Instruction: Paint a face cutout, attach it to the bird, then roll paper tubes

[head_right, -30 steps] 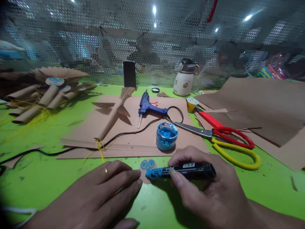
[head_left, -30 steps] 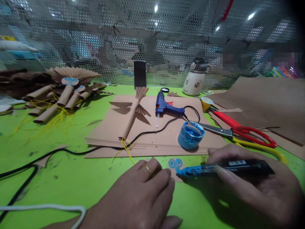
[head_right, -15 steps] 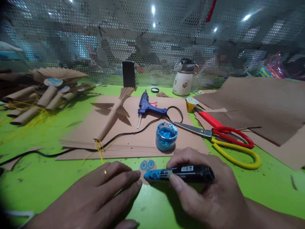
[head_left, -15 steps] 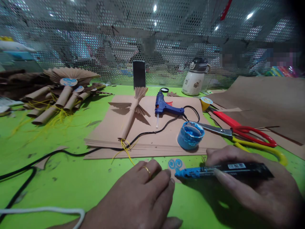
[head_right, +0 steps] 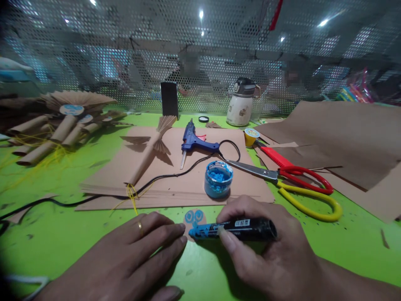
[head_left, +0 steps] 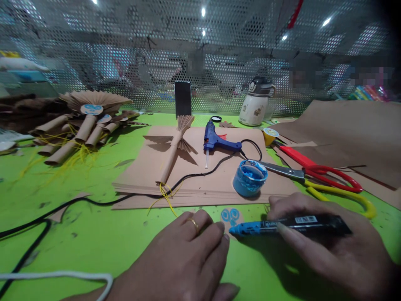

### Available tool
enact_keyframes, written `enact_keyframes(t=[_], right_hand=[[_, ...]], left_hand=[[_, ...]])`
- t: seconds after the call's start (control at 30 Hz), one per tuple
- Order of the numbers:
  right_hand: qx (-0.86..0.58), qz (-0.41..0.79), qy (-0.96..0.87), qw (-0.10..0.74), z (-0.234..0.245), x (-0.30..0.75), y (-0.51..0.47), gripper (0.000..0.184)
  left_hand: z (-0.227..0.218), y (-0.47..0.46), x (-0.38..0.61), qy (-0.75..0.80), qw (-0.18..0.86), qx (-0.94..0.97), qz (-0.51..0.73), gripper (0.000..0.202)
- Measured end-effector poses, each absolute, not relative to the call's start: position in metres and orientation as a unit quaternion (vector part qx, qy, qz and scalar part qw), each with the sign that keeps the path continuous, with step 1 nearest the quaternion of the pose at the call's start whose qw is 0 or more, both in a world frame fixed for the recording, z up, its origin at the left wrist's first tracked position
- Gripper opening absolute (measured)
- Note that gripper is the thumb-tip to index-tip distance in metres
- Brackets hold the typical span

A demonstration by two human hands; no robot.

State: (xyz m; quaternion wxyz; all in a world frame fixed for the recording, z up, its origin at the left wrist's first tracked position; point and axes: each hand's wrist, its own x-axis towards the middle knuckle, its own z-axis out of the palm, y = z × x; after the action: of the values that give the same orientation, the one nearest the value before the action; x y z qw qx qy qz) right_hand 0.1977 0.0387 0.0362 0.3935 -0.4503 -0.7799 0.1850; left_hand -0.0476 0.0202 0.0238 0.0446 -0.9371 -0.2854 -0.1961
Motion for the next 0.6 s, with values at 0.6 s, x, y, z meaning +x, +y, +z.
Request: enact_keyframes(t=[0.6], right_hand=[[-0.438,0.184,-0.794,0.38,0.0395,0.1983,0.0381,0.004]], left_hand=[[0.0232,0.0206,-0.0468,-0.284,0.037,-0.937,-0.202,0.027]])
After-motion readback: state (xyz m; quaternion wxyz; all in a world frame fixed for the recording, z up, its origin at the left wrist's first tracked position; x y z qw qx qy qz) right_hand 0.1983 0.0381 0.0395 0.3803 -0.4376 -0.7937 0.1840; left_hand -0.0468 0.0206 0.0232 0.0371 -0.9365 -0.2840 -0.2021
